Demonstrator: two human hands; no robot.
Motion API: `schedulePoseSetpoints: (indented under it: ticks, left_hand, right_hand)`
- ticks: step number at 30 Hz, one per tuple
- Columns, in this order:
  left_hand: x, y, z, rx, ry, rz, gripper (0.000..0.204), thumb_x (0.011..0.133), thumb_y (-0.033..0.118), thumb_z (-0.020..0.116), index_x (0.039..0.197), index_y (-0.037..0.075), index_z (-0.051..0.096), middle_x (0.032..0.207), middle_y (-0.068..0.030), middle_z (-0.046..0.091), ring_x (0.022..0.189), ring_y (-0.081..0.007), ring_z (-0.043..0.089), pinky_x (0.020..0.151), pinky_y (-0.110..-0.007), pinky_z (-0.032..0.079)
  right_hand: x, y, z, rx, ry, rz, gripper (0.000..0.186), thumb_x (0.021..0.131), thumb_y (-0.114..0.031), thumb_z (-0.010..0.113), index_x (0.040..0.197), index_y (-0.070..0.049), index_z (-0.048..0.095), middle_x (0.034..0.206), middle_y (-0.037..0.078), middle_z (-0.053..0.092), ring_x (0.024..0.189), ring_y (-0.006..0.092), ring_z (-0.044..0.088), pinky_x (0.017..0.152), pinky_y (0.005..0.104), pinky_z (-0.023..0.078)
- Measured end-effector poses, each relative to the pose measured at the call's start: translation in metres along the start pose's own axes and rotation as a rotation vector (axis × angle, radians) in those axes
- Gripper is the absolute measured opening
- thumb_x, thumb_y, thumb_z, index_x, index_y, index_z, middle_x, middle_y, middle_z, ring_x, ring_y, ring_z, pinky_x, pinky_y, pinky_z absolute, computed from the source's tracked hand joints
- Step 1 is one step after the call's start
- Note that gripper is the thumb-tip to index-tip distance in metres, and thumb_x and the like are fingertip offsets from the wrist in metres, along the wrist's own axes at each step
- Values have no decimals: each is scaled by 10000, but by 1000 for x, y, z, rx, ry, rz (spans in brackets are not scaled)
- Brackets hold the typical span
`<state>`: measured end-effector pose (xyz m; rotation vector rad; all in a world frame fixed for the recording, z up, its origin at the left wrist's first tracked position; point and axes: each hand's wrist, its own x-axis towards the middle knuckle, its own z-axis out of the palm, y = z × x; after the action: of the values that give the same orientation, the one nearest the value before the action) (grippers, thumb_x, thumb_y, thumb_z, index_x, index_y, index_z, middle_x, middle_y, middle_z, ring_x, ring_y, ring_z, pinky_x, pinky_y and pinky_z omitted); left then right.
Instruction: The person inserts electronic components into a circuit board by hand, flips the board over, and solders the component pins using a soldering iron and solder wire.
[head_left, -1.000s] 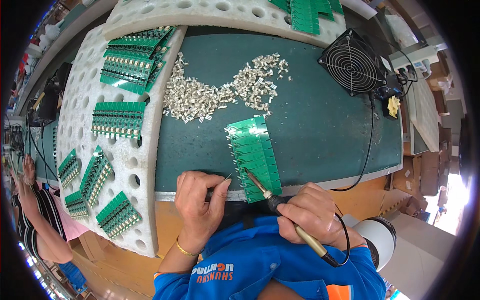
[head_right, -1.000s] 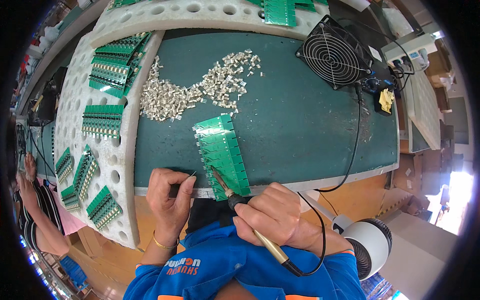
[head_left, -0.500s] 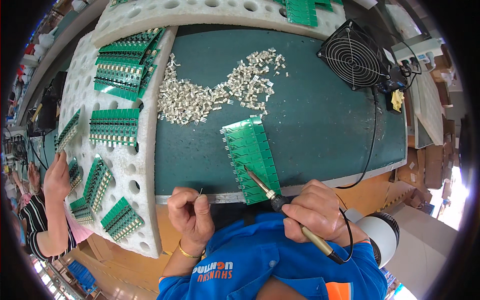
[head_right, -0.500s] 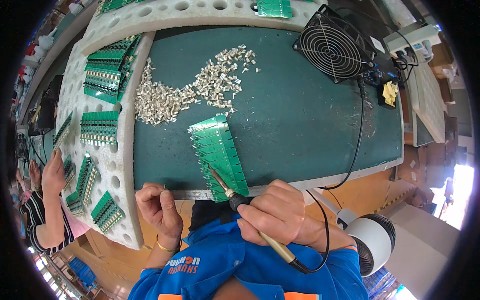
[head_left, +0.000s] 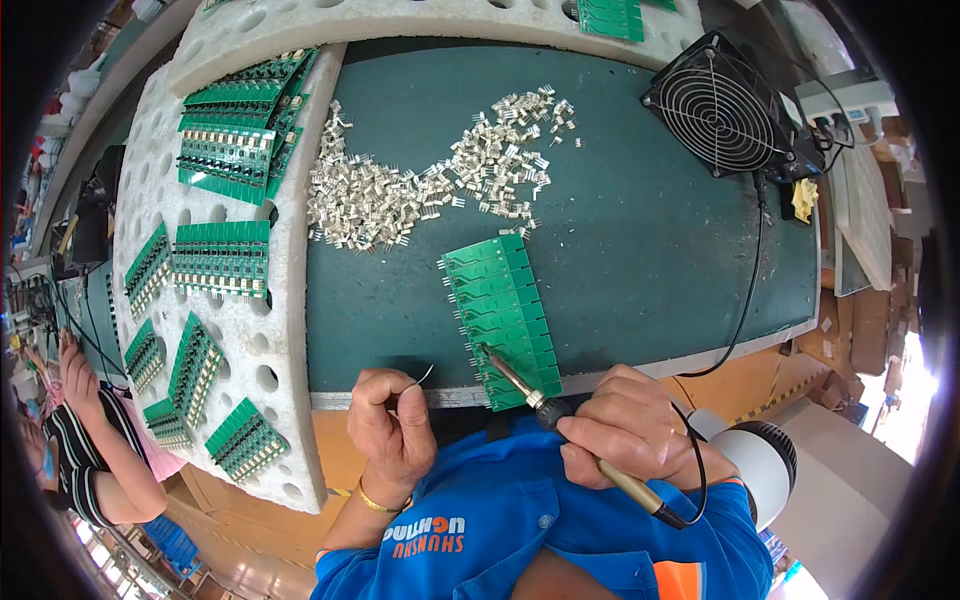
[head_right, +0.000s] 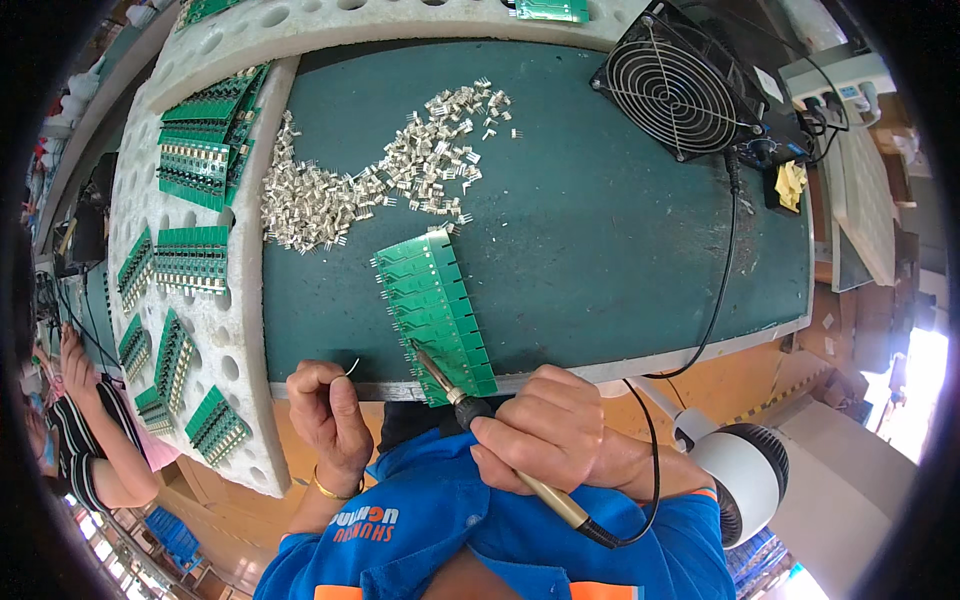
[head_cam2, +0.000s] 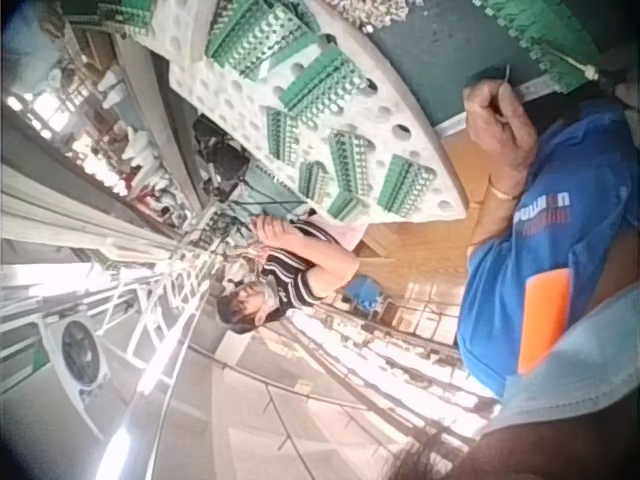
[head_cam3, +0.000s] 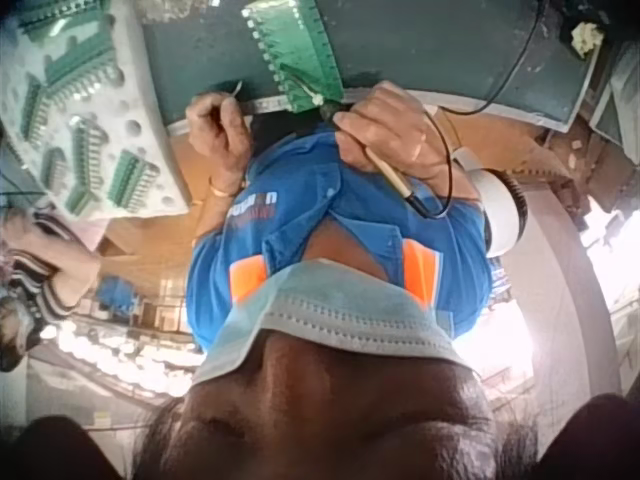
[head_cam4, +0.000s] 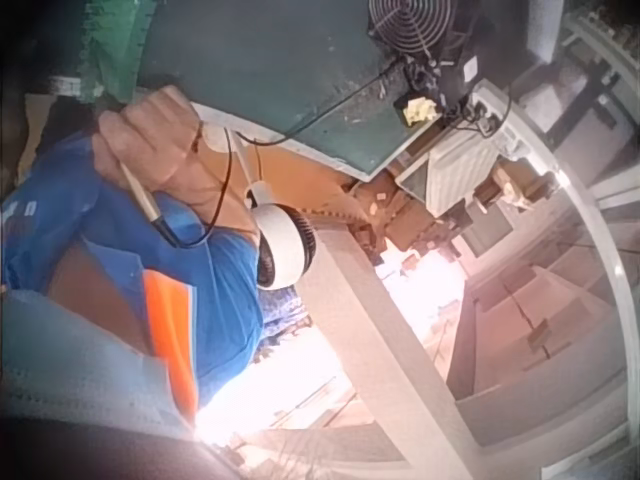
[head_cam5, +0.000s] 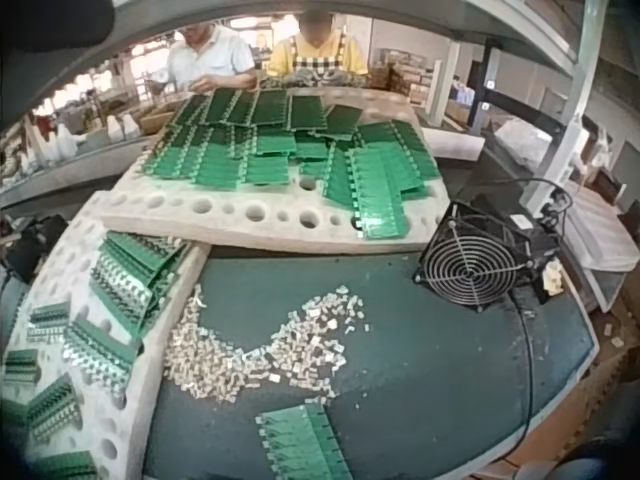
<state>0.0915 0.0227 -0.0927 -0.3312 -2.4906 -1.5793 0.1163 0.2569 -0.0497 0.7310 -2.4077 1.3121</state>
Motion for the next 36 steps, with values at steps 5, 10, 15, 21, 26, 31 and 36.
schedulePoseSetpoints:
  ticks: [5, 10, 15, 21, 26, 31, 36]
  left_hand:
    - [-9, -7, 0, -82, 47, -63, 65, 932, 27, 537, 950, 3, 480, 754, -101, 558, 628, -162, 504, 550, -268, 416]
    - [-12, -10, 1, -140, 42, -48, 63, 948, 21, 511, 981, 2, 461, 745, -90, 555, 598, -137, 503, 537, -249, 430]
    - [-8, -10, 2, -104, 41, 13, 64, 949, 22, 511, 984, 9, 459, 729, -85, 558, 573, -134, 505, 513, -244, 424]
    - [-8, -11, 3, -58, 53, 57, 65, 947, 22, 513, 981, 18, 458, 728, -83, 563, 570, -138, 514, 515, -244, 427]
    - [-10, -11, 4, -54, 52, 52, 62, 947, 25, 514, 974, 16, 460, 732, -83, 563, 576, -141, 520, 521, -246, 431]
    - [-10, -12, 3, -56, 53, 66, 67, 949, 27, 510, 976, 9, 451, 748, -86, 562, 593, -144, 529, 533, -253, 443]
    - [-12, -14, 3, -93, 65, 59, 84, 954, 29, 498, 998, 6, 431, 749, -91, 561, 601, -149, 537, 541, -253, 448]
  right_hand:
    - [0, -1, 3, 5, -2, -6, 251, 696, -71, 719, 926, -29, 629, 626, 28, 558, 486, 169, 515, 452, 286, 378]
    - [1, -2, 4, -17, -17, -6, 255, 695, -80, 722, 928, -31, 630, 622, 26, 552, 487, 167, 513, 454, 287, 379]
    - [0, -1, 7, -40, -14, -15, 253, 692, -84, 724, 921, -31, 631, 615, 21, 546, 482, 163, 507, 449, 282, 374]
    - [0, -3, 8, -61, -11, -28, 236, 683, -82, 727, 894, -31, 634, 599, 19, 536, 474, 159, 501, 443, 275, 369]
    - [1, -4, 9, -66, -13, -30, 232, 681, -80, 728, 887, -28, 633, 598, 20, 536, 469, 157, 498, 438, 274, 365]
    - [-1, -3, 6, -78, -8, -48, 229, 685, -82, 727, 885, -23, 632, 604, 29, 540, 471, 164, 501, 437, 276, 363]
    - [-1, -4, -3, -95, 9, -43, 221, 699, -92, 725, 887, -21, 632, 610, 31, 548, 476, 168, 505, 438, 283, 366]
